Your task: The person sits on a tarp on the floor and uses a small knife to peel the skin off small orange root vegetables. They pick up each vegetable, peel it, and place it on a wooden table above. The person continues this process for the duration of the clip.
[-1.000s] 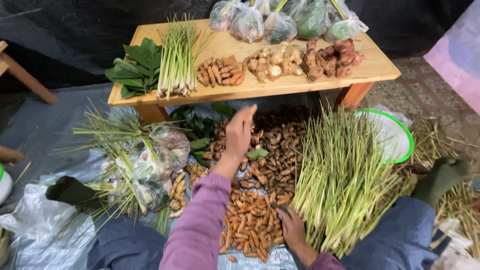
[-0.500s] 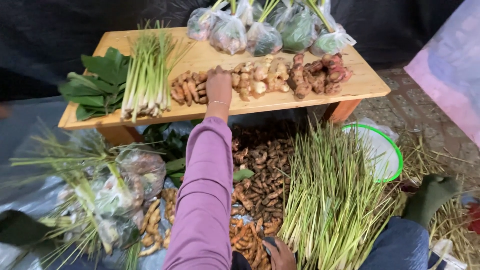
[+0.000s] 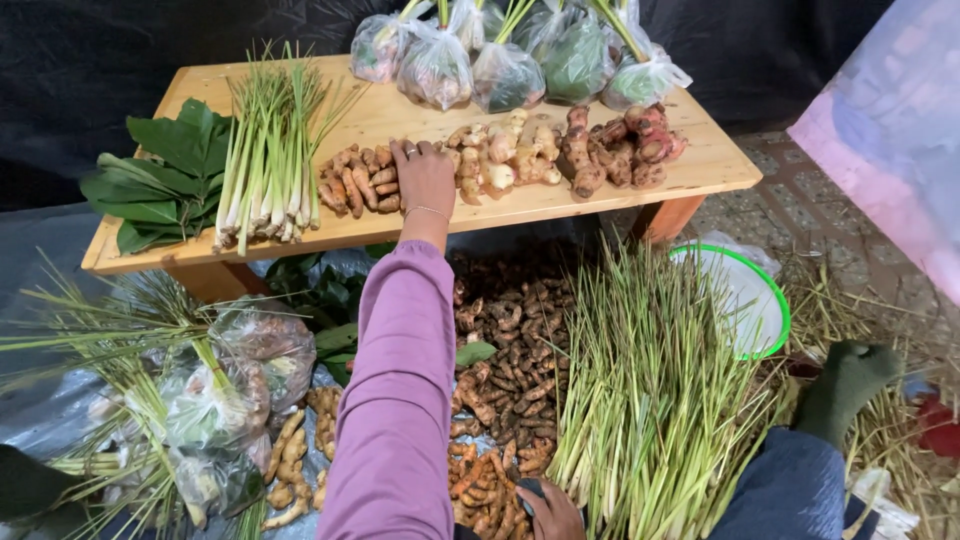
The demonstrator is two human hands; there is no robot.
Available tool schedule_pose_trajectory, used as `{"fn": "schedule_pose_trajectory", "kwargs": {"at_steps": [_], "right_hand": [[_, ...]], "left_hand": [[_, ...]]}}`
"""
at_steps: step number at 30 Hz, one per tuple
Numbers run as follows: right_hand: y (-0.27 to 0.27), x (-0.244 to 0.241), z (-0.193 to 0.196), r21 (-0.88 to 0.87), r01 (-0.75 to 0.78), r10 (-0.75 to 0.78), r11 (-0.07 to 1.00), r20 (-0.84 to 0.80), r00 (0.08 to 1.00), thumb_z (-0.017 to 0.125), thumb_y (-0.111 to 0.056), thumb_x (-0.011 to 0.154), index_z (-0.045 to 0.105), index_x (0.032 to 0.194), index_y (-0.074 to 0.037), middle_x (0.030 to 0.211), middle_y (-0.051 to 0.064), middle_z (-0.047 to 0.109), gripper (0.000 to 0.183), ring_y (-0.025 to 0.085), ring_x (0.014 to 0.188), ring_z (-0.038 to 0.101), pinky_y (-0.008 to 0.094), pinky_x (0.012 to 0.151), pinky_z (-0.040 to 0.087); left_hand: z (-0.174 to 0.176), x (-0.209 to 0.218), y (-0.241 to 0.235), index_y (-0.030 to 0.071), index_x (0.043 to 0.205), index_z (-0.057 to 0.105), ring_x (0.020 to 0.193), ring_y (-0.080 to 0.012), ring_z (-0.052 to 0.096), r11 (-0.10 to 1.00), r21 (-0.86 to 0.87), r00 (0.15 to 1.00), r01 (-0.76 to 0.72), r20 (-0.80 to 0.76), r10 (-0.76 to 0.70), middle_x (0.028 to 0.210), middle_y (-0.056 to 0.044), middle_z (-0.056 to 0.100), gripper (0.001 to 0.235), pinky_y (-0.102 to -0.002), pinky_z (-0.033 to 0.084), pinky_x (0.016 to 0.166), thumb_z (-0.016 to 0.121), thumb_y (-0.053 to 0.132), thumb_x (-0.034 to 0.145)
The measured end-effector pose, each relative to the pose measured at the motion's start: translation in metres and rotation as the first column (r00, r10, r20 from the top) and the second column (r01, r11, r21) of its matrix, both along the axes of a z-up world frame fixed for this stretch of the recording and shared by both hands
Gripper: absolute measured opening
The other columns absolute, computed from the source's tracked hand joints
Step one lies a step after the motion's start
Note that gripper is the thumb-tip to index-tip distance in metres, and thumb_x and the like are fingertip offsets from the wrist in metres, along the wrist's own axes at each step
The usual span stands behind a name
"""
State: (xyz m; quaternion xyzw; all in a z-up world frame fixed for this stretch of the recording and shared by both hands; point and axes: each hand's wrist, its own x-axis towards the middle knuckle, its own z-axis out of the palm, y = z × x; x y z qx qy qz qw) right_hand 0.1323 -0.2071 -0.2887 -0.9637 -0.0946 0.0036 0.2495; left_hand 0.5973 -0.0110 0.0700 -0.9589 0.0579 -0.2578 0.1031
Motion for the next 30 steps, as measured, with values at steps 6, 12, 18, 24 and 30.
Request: {"fn": "schedule_pose_trajectory", "kwargs": {"at_steps": [6, 12, 18, 24, 30], "right_hand": [[-0.002, -0.002, 0.013, 0.121, -0.019, 0.012, 0.992, 0.052, 0.999, 0.049, -0.017, 0.103, 0.060, 0.142, -0.026, 0.135, 0.009, 0.060, 0.042, 0.035, 0.122, 0.059, 0.053, 0.096, 0.050], [-0.005, -0.003, 0.008, 0.145, -0.112, 0.058, 0.983, 0.338, 0.939, 0.042, -0.006, 0.097, 0.061, 0.138, -0.015, 0.128, 0.019, 0.059, 0.046, 0.042, 0.114, 0.059, 0.054, 0.089, 0.050], [0.004, 0.002, 0.040, 0.089, -0.119, 0.062, 0.989, 0.485, 0.872, 0.048, -0.011, 0.099, 0.063, 0.139, -0.024, 0.117, 0.018, 0.063, 0.045, 0.042, 0.111, 0.063, 0.054, 0.085, 0.052], [-0.006, 0.011, 0.000, 0.090, -0.133, 0.067, 0.987, 0.523, 0.849, 0.050, -0.007, 0.098, 0.065, 0.138, -0.021, 0.112, 0.020, 0.063, 0.045, 0.044, 0.107, 0.064, 0.053, 0.088, 0.054], [-0.009, 0.007, 0.019, 0.382, -0.048, 0.000, 0.923, 0.125, 0.992, 0.055, -0.006, 0.101, 0.064, 0.137, -0.022, 0.119, 0.010, 0.062, 0.041, 0.034, 0.117, 0.063, 0.045, 0.101, 0.051]], "left_hand": [[0.006, -0.025, 0.015, 0.005, 0.120, 0.071, 0.147, -0.0427, 0.034, 0.964, -0.158, 0.970, 0.213, 0.151, -0.189, 0.130, -0.017, 0.064, 0.038, -0.065, 0.007, 0.121, 0.071, 0.019, 0.085], [-0.033, -0.199, 0.039, 0.001, 0.114, 0.072, 0.136, -0.0424, 0.045, 0.661, -0.487, 0.800, 0.570, 0.511, -0.313, 0.131, -0.016, 0.061, 0.023, -0.062, 0.024, 0.121, 0.054, 0.006, 0.103], [-0.238, -0.377, 0.095, 0.013, 0.119, 0.075, 0.110, -0.0378, 0.065, 0.435, -0.853, 0.957, 0.289, 0.271, -0.104, 0.116, -0.010, 0.069, 0.037, -0.050, 0.048, 0.101, 0.068, 0.003, 0.084], [-0.249, -0.509, 0.088, 0.010, 0.118, 0.074, 0.120, -0.0410, 0.060, 0.520, -0.851, 0.986, 0.072, -0.018, -0.166, 0.126, -0.014, 0.065, 0.036, -0.052, 0.046, 0.103, 0.072, 0.007, 0.083], [-0.329, -0.526, 0.091, 0.011, 0.143, 0.053, 0.125, -0.0472, 0.053, 0.577, -0.762, 0.896, -0.295, -0.431, -0.111, 0.137, -0.021, 0.050, 0.074, -0.064, 0.032, 0.109, 0.084, 0.022, 0.077]]}}
